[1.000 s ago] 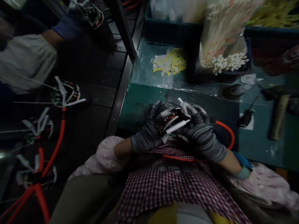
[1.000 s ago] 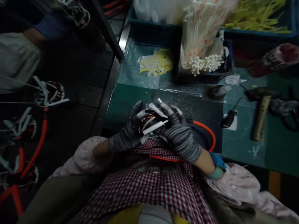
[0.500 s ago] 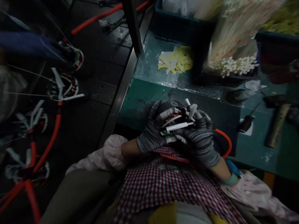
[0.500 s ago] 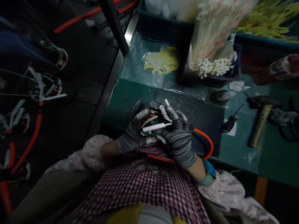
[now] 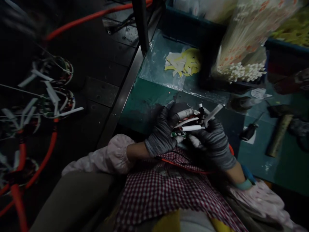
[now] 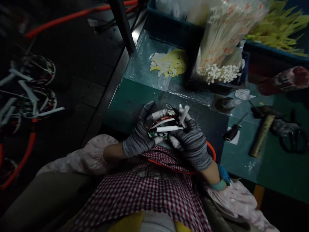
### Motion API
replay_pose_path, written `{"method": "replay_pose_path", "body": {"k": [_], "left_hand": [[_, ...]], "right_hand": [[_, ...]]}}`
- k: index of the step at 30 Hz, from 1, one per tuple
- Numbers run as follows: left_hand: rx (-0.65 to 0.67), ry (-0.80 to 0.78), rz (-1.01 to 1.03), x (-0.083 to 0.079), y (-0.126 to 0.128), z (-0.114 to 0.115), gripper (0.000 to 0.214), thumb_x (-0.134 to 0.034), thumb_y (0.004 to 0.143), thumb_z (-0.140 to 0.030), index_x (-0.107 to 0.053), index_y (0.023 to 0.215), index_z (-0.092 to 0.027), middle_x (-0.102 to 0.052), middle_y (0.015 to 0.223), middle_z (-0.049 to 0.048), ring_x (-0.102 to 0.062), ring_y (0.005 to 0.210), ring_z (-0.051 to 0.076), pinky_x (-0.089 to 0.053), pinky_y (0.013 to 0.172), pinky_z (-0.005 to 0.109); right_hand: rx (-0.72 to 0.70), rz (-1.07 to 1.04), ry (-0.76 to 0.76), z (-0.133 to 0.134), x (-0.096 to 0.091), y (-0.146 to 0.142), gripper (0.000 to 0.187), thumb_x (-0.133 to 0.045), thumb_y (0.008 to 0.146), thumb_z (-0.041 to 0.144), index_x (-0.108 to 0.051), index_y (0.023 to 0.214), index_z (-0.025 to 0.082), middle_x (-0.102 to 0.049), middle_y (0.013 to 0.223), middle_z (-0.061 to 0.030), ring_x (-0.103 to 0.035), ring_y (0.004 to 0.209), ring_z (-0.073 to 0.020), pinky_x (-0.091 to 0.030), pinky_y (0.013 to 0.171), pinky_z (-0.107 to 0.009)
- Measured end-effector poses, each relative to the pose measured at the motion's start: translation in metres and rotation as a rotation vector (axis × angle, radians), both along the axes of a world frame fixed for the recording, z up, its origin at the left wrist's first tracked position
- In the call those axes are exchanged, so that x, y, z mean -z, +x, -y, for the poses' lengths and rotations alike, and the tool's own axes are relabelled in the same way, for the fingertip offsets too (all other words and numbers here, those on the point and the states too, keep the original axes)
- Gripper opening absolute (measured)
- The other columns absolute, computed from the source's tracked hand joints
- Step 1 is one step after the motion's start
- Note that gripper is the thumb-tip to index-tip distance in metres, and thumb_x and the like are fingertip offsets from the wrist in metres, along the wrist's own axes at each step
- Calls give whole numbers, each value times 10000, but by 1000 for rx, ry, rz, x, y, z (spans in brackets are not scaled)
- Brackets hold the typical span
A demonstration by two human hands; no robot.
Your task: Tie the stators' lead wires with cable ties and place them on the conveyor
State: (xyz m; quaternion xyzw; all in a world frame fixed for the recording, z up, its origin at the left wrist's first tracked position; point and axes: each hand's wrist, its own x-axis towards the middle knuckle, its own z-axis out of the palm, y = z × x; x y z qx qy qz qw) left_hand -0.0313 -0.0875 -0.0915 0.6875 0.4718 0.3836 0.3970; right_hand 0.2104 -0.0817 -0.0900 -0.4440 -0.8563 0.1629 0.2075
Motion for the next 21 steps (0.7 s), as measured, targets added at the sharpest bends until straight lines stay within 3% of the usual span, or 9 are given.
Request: {"method": "replay_pose_path", "body": {"k": [3, 6, 12, 15, 18, 21], "left_hand": [[-5, 38, -27, -1, 0, -2, 810, -775, 851, -253, -495, 1607, -325, -342, 1795, 54, -198, 1708, 476, -210, 1412, 735], [-7, 28, -19, -1, -1, -5, 823, -772, 855, -257, -479, 1619, -340, -350, 1787, 55, -264, 1683, 469, -234, 1402, 741], [-27, 76, -15, 3, 0, -1, 844, -783, 855, -268, -450, 1627, -342, -281, 1818, 72, -337, 1650, 463, -321, 1376, 716], [-45, 34, 6, 3, 1, 1, 877, -781, 859, -256, -409, 1643, -386, -321, 1809, 49, -337, 1658, 424, -321, 1375, 711], [8, 14, 7, 2, -7, -13, 843, -808, 845, -269, -472, 1611, -375, -427, 1753, 51, -316, 1669, 413, -297, 1389, 688], [105, 16, -12, 3, -26, -43, 912, -893, 785, -329, -507, 1610, -289, -527, 1674, 104, -428, 1606, 410, -359, 1373, 626]], "right_hand": [[13, -58, 46, -1, -6, -5, 257, -718, 1011, 284, -785, 1259, 308, -432, 1752, -83, -535, 1531, -434, -582, 1146, -652], [75, -19, 9, -2, -9, -9, 328, -734, 1003, 288, -759, 1330, 289, -366, 1789, -100, -520, 1547, -427, -601, 1151, -614], [-17, -37, 30, -4, -11, -12, 306, -656, 1056, 290, -737, 1348, 330, -462, 1724, -82, -496, 1569, -409, -547, 1209, -664], [23, -12, 56, -4, -11, -16, 345, -675, 1038, 265, -733, 1374, 318, -504, 1688, -106, -508, 1550, -415, -540, 1205, -675], [9, -27, 22, -18, -13, -16, 319, -687, 1023, 262, -780, 1327, 292, -554, 1626, -133, -570, 1468, -407, -564, 1164, -646], [-187, -49, -50, -49, -18, -15, 308, -682, 1024, 276, -817, 1300, 279, -596, 1571, -129, -627, 1368, -363, -568, 1155, -594]]}}
